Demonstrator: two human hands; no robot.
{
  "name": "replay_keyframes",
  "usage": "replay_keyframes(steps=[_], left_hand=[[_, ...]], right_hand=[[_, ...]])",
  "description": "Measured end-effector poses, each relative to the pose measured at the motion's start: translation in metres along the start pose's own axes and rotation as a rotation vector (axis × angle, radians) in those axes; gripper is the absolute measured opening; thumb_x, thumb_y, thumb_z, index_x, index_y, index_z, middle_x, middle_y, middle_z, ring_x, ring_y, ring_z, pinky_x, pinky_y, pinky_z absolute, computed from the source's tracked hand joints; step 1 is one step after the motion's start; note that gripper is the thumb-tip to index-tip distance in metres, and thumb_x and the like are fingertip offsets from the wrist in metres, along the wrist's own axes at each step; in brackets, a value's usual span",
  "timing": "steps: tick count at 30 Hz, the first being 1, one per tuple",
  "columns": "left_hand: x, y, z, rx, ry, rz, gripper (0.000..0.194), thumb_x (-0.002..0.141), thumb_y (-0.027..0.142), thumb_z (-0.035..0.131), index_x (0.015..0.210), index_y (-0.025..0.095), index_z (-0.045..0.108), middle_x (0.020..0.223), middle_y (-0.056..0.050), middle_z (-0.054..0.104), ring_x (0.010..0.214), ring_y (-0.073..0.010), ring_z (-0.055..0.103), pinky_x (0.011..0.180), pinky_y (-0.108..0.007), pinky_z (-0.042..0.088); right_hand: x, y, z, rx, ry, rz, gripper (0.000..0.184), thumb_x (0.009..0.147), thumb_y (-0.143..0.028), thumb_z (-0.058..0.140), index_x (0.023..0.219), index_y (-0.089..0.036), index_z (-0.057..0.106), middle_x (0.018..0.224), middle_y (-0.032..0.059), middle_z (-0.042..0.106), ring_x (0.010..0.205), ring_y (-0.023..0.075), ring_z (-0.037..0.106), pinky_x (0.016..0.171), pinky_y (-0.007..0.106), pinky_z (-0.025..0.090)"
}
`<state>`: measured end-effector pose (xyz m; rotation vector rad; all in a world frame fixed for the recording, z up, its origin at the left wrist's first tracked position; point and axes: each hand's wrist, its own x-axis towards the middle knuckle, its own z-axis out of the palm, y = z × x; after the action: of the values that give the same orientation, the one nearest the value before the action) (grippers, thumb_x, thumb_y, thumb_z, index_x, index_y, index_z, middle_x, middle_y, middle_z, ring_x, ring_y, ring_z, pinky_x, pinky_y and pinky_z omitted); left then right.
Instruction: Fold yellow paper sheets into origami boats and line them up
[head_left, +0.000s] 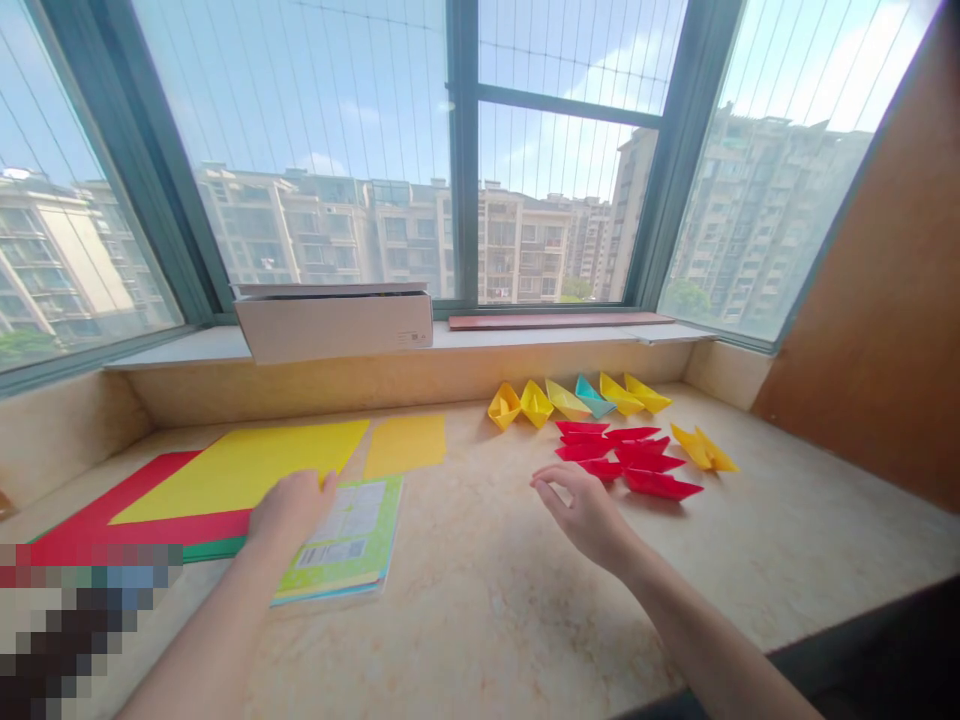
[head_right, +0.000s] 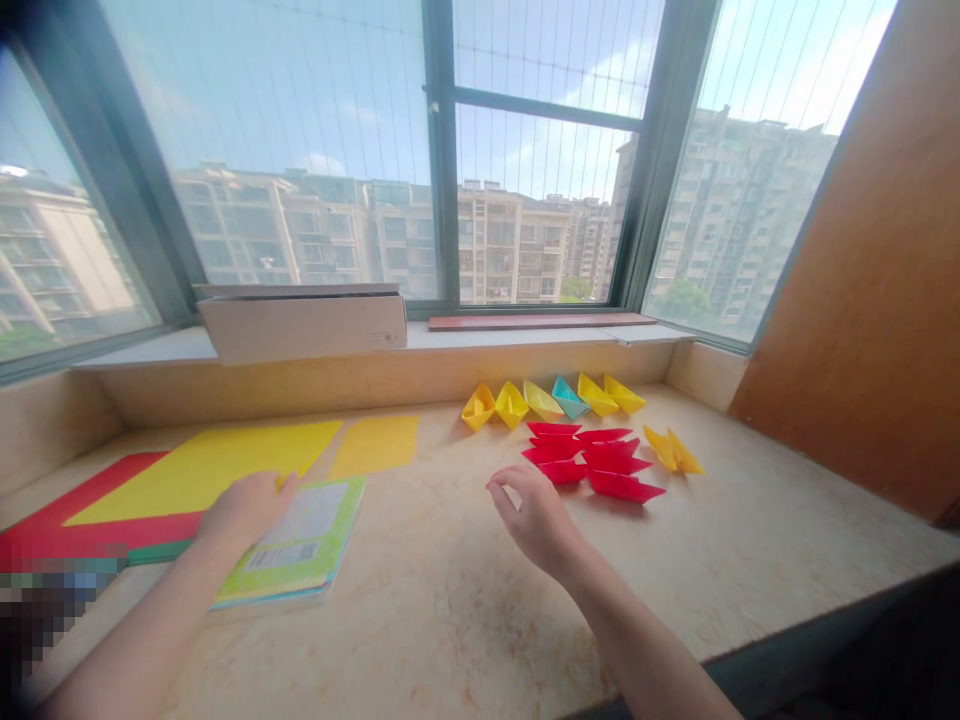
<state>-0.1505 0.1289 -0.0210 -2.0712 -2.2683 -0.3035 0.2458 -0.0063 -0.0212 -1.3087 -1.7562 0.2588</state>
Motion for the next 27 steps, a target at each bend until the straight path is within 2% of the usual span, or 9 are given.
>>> replay_keyframes(steps=[3,5,9,16,19,21,24,27], left_hand=[[-0.004,0.0,-0.006,0.018,0.023,0.006,0.037,0.091,0.023,0.033,0.084,0.012,0.069,0.09,-0.025,0.071,0.083,-0.0399,0.068,0.063,-0.041,0.045],[-0.006,-0.001,-0.008,0.027,0.048,0.027,0.035,0.091,0.018,0.033,0.088,0.011,0.067,0.087,-0.022,0.07,0.081,-0.0369,0.068,0.063,-0.038,0.044],[-0.009,-0.003,-0.012,0.029,0.131,0.046,0.034,0.096,0.021,0.032,0.092,0.01,0.064,0.086,-0.019,0.069,0.081,-0.0311,0.066,0.064,-0.034,0.042],[-0.011,-0.003,-0.019,0.0,0.299,-0.03,0.033,0.097,0.028,0.036,0.093,0.011,0.065,0.094,-0.018,0.069,0.078,-0.0291,0.063,0.058,-0.032,0.038],[-0.015,0.002,-0.027,-0.007,0.405,-0.052,0.032,0.098,0.03,0.036,0.103,0.012,0.063,0.103,-0.018,0.068,0.089,-0.0296,0.063,0.063,-0.032,0.04],[-0.02,0.007,-0.034,-0.02,0.49,-0.049,0.032,0.099,0.032,0.037,0.106,0.013,0.062,0.103,-0.017,0.069,0.089,-0.0281,0.064,0.065,-0.032,0.041],[-0.034,0.019,-0.047,-0.095,0.723,0.035,0.03,0.099,0.033,0.041,0.101,0.014,0.064,0.091,-0.013,0.072,0.082,-0.0254,0.067,0.066,-0.03,0.042],[-0.058,0.033,-0.06,-0.256,0.889,0.112,0.03,0.099,0.036,0.045,0.103,0.012,0.062,0.074,-0.009,0.073,0.072,-0.0221,0.07,0.064,-0.027,0.044]], right_hand=[[0.0,-0.001,-0.002,0.001,-0.003,0.008,0.017,0.091,-0.022,0.054,0.087,-0.02,0.071,0.095,0.0082,0.072,0.093,0.0234,0.065,0.085,0.037,0.05],[-0.001,-0.001,-0.002,-0.004,-0.008,0.008,0.017,0.091,-0.021,0.055,0.087,-0.02,0.071,0.094,0.0074,0.072,0.091,0.0228,0.065,0.084,0.036,0.05],[-0.001,0.001,-0.002,-0.019,-0.012,0.01,0.016,0.091,-0.021,0.055,0.088,-0.02,0.071,0.093,0.007,0.073,0.091,0.022,0.066,0.084,0.035,0.049],[-0.001,0.004,-0.001,-0.03,-0.021,0.038,0.017,0.091,-0.022,0.055,0.089,-0.019,0.071,0.093,0.0072,0.073,0.091,0.0219,0.066,0.08,0.034,0.05],[-0.001,0.003,-0.002,-0.023,-0.021,0.035,0.017,0.091,-0.022,0.055,0.089,-0.02,0.071,0.093,0.0071,0.073,0.09,0.0217,0.066,0.08,0.034,0.05],[-0.001,0.002,-0.002,-0.016,-0.025,0.037,0.018,0.091,-0.023,0.054,0.089,-0.02,0.072,0.094,0.0072,0.073,0.091,0.0218,0.066,0.08,0.034,0.05],[-0.001,0.001,-0.002,0.001,-0.032,0.048,0.02,0.092,-0.026,0.054,0.089,-0.019,0.072,0.094,0.0078,0.073,0.091,0.0226,0.066,0.082,0.036,0.05],[-0.001,0.0,0.0,0.099,-0.05,0.113,0.026,0.093,-0.037,0.054,0.091,-0.019,0.072,0.096,0.0099,0.074,0.093,0.0251,0.067,0.083,0.04,0.05]])
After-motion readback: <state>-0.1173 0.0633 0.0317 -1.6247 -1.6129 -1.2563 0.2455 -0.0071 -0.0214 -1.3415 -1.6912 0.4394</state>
